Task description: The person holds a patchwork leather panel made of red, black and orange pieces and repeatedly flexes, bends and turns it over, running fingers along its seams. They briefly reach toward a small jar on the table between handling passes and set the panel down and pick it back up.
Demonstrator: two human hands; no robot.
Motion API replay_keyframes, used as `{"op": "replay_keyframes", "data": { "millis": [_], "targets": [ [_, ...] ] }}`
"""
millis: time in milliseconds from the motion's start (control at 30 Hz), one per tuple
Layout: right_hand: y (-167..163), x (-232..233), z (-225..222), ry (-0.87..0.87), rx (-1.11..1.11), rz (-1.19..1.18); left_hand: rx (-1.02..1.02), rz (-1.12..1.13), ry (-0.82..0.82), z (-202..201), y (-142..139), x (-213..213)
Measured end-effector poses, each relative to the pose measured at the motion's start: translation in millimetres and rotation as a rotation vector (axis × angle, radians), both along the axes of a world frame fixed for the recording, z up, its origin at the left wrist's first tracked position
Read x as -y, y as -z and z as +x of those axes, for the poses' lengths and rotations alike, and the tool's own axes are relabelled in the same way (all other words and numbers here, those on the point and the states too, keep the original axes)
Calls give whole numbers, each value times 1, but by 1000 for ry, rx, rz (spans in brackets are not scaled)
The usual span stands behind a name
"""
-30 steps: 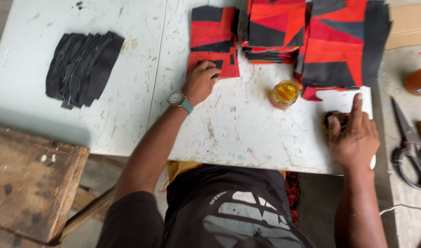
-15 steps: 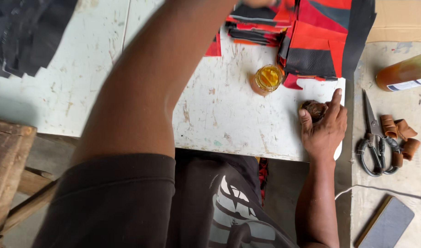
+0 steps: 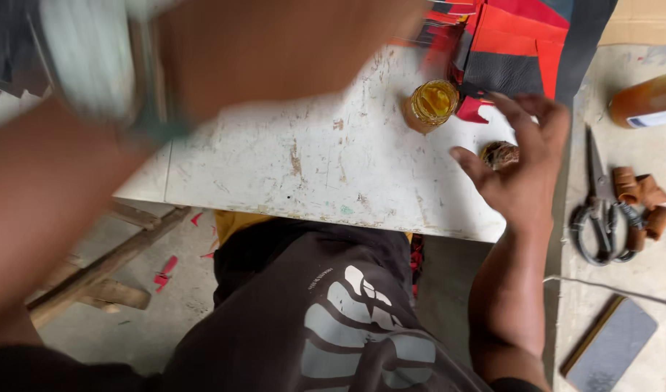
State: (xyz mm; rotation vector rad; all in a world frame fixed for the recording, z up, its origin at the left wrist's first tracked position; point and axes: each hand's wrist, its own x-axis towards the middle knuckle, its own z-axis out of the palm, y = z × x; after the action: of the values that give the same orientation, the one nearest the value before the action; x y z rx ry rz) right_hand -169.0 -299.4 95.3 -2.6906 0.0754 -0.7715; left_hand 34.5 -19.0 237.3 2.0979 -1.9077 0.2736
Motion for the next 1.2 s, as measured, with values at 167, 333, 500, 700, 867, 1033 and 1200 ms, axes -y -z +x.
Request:
{"op": "replay_keyframes", "data": {
  "millis": [167,333,500,700,867,1033,1200],
  "targets": [
    [-11,-16,53,-29,-274,-176,-557,395,-135,-51,104,-61],
    [-12,-18,74,-28,-414,-292,-378,-34,-703,-29,214,-56],
    [-4,-21,90,-36,-536,-374,-642,-175,-723,-27,221,-26],
    [1,-17,92,-52,-566,-320,-1470,-350,-356,-12,228,-36],
    [-13,-20,84,-105,-469,-305,-1518,-139,-229,-16,229,-44],
    [-31,-24,35,-17,-228,-167,-1422,-91,-253,-16,222,-35],
    [-18,-37,20,14,-217,-65,-1774,-444,-124,-8,223,-26]
  ]
}}
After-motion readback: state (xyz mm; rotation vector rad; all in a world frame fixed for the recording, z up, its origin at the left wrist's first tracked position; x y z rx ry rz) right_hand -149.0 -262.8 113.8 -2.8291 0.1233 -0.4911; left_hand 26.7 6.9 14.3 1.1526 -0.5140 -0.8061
